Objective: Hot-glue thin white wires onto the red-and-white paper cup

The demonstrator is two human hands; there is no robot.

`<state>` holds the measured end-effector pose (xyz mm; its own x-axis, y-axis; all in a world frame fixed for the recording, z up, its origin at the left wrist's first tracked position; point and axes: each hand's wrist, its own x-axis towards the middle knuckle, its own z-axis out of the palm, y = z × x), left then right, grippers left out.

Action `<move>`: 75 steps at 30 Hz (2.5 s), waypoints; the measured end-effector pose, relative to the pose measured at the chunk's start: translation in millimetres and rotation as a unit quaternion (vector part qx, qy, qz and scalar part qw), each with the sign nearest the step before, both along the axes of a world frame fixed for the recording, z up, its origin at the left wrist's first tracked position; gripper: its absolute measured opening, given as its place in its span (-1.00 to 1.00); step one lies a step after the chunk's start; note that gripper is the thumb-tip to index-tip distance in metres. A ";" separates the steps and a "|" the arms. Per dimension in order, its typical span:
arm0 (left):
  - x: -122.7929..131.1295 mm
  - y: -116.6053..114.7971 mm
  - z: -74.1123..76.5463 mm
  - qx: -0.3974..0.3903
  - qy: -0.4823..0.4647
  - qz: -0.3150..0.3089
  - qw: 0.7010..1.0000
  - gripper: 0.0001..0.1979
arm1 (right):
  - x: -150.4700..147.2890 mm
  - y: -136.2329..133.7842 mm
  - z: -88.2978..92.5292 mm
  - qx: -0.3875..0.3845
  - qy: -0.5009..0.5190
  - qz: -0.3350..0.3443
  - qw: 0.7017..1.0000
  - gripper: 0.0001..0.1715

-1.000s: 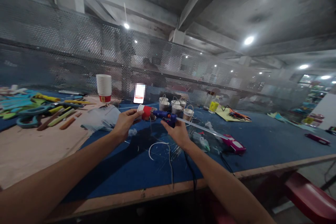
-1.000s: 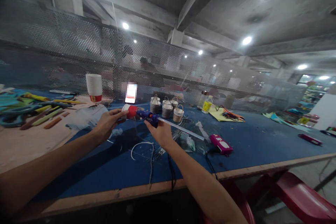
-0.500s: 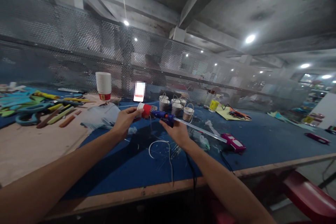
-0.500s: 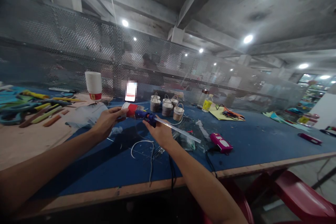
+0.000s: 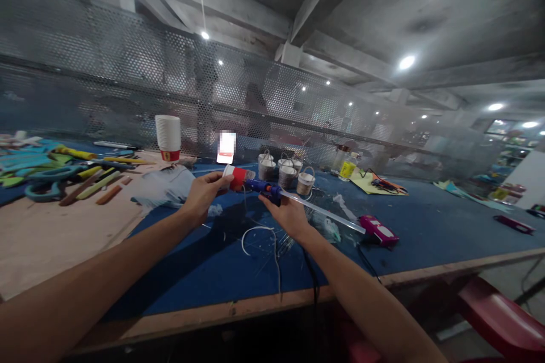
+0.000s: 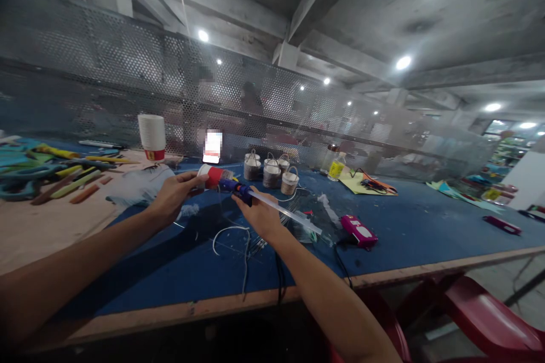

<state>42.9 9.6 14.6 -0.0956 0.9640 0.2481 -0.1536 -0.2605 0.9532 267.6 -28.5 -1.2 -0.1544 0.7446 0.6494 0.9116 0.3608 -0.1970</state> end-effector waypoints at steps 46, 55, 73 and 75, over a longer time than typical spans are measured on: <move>0.2 0.6 -1.3 0.047 0.044 0.040 0.997 -0.74 | 2.8 0.1 -0.4 -0.010 -0.007 -0.011 1.000 -0.53; 0.2 -0.1 -0.8 0.049 0.043 0.038 0.997 -0.74 | 0.9 -1.7 0.9 -0.021 -0.018 -0.028 0.999 -0.54; -0.5 1.2 -0.1 0.039 0.021 0.036 0.998 -0.70 | 1.0 -2.1 0.8 -0.033 -0.030 -0.012 0.999 -0.57; -0.6 1.8 -0.3 0.038 0.019 0.035 0.998 -0.70 | 0.5 -2.3 1.1 -0.036 -0.029 -0.012 0.999 -0.56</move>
